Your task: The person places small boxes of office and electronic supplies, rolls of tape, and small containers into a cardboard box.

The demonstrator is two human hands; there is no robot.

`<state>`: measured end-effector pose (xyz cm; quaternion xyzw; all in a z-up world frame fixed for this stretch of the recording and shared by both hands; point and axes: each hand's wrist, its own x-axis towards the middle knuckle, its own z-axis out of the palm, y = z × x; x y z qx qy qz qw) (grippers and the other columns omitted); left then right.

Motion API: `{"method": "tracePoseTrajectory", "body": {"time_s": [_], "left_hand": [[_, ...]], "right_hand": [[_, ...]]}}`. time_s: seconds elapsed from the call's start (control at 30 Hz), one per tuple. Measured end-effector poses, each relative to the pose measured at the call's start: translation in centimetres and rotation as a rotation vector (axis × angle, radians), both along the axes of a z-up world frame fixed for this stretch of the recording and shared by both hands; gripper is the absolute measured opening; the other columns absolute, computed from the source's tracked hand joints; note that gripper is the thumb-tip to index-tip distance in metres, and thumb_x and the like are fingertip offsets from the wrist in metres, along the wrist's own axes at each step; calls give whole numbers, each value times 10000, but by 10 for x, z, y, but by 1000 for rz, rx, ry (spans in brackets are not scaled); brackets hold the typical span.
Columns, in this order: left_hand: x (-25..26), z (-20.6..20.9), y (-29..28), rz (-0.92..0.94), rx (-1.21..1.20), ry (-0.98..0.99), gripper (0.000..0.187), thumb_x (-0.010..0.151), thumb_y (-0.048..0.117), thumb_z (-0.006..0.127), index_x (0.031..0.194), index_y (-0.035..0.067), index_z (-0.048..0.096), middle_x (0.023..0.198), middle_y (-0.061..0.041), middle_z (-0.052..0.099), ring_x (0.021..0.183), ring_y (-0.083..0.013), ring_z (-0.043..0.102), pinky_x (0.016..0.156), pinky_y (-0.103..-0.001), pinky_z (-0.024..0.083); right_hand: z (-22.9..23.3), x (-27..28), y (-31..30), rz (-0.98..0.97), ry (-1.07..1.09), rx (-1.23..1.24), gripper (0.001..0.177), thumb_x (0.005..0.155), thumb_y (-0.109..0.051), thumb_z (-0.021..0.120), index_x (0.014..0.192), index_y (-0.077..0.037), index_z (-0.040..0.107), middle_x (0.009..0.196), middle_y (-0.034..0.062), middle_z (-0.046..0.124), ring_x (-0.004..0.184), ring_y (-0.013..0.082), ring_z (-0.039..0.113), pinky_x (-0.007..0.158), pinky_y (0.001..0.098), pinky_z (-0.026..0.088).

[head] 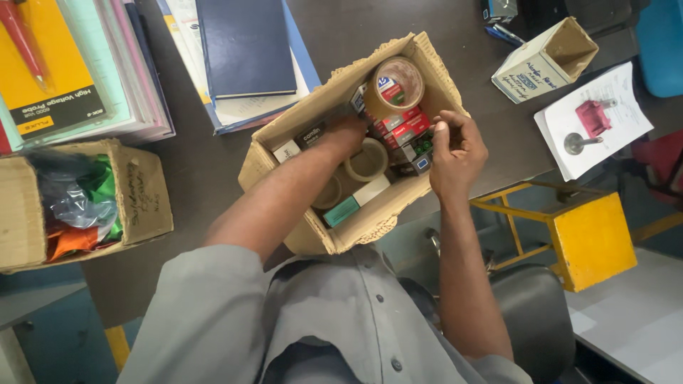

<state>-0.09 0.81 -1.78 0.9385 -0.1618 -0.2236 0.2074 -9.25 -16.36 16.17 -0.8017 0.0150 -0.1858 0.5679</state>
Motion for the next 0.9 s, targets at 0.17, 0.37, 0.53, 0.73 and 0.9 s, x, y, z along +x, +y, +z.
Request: {"method": "tracePoseTrajectory", "body": {"time_s": [0.17, 0.37, 0.53, 0.73, 0.9], "left_hand": [[19, -2, 7, 1, 126, -49, 350, 964, 209, 544, 1239, 44, 685, 1296, -242, 629, 1219, -420, 600, 1034, -516, 458], [0, 97, 32, 115, -83, -165, 213, 984, 106, 612, 1099, -2, 755, 1066, -280, 706, 1047, -428, 703, 936, -503, 557], [-20, 180, 41, 156, -325, -205, 536, 863, 86, 726, 1354, 0, 527, 1029, -289, 674, 988, -461, 678, 841, -513, 557], [-11, 152, 37, -21, -426, -317, 596, 792, 126, 806, 1338, 168, 571, 1118, -270, 586, 1027, -465, 635, 869, -533, 514], [-6, 123, 33, 22, -555, -424, 477, 790, 127, 838, 1204, 88, 605, 1143, -243, 599, 1076, -470, 627, 901, -543, 502]], "right_hand": [[2, -1, 0, 0, 8, -31, 140, 1037, 21, 624, 1170, 28, 666, 1071, 87, 723, 944, 122, 704, 873, 262, 580], [1, 0, -2, -27, 4, -148, 137, 1028, 33, 640, 1158, 33, 685, 1043, 95, 733, 918, 131, 712, 857, 270, 572], [-5, 2, -2, 6, -5, -39, 133, 1038, 43, 612, 1155, 35, 673, 1079, 95, 707, 929, 130, 708, 855, 265, 585], [-8, 2, -3, 30, 25, 9, 124, 1054, 33, 600, 1157, 30, 669, 1061, 85, 707, 931, 129, 704, 857, 261, 592], [-6, 2, -3, 23, 16, -59, 120, 1047, 26, 612, 1150, 33, 673, 1036, 80, 716, 921, 121, 703, 836, 251, 573]]}}
